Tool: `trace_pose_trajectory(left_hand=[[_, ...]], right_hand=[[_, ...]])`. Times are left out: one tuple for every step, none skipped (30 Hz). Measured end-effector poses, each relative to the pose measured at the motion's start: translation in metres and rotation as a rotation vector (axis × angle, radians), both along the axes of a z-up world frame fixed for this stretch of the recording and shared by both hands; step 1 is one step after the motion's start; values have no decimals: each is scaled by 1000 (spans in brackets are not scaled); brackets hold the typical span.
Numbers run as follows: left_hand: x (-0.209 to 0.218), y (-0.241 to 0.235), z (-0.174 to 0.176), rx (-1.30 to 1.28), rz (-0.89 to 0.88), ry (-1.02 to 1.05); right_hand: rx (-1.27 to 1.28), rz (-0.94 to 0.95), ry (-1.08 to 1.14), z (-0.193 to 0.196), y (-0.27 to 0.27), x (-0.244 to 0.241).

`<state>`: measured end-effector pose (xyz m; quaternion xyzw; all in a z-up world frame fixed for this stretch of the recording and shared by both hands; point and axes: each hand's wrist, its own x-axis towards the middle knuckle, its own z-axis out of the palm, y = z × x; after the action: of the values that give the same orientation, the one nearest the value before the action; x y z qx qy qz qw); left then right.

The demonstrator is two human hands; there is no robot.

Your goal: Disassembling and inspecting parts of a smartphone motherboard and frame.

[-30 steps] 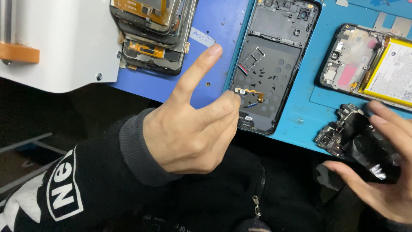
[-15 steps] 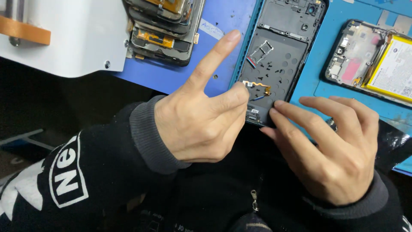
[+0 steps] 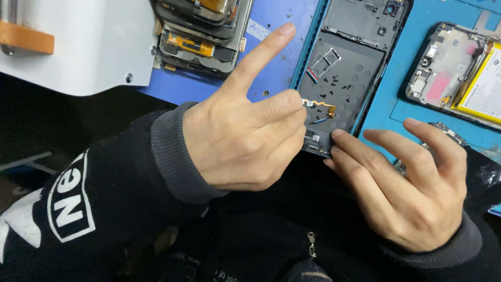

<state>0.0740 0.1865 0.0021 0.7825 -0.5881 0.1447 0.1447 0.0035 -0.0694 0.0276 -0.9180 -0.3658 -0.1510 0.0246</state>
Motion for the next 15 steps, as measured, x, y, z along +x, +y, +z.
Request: trace_pose_trajectory(left_hand=[[0,0,-2,-37,-10,62],[0,0,-1,-35,-12,60],[1,-1,1,-25,-8,51],[1,-1,2,-18,-4,41],[1,-2,1,-18,-6,40],[1,-2,1,-24,9,27],[2,-3,0,-29,24,15],[2,-3,0,-29,24,14],[1,-3,-1,-45,24,14],[1,-3,-2,-61,24,13],[1,-3,-2,-61,25,11],[1,-4,-1,-63,26,6],[1,-5,-1,-64,28,0],[1,-6,-2,-66,27,-2],[2,-7,-2,-82,26,14]], right_hand=[[-13,-9,7,0,-1,-1],[-11,-11,5,0,-1,-1],[0,-15,13,-1,-1,-1],[7,-20,21,-1,-2,-1],[7,-22,20,-2,-3,-1],[8,-19,34,-2,-4,-1],[9,-15,47,-3,-5,-1],[9,-15,46,-4,-6,-1],[23,-10,66,-5,-6,-1],[36,-4,85,-5,-7,-1],[37,-3,83,-5,-7,0],[46,-4,95,-5,-7,0],[56,-5,107,-5,-7,0],[54,-6,105,-4,-7,0],[59,-5,112,-4,-7,1]])
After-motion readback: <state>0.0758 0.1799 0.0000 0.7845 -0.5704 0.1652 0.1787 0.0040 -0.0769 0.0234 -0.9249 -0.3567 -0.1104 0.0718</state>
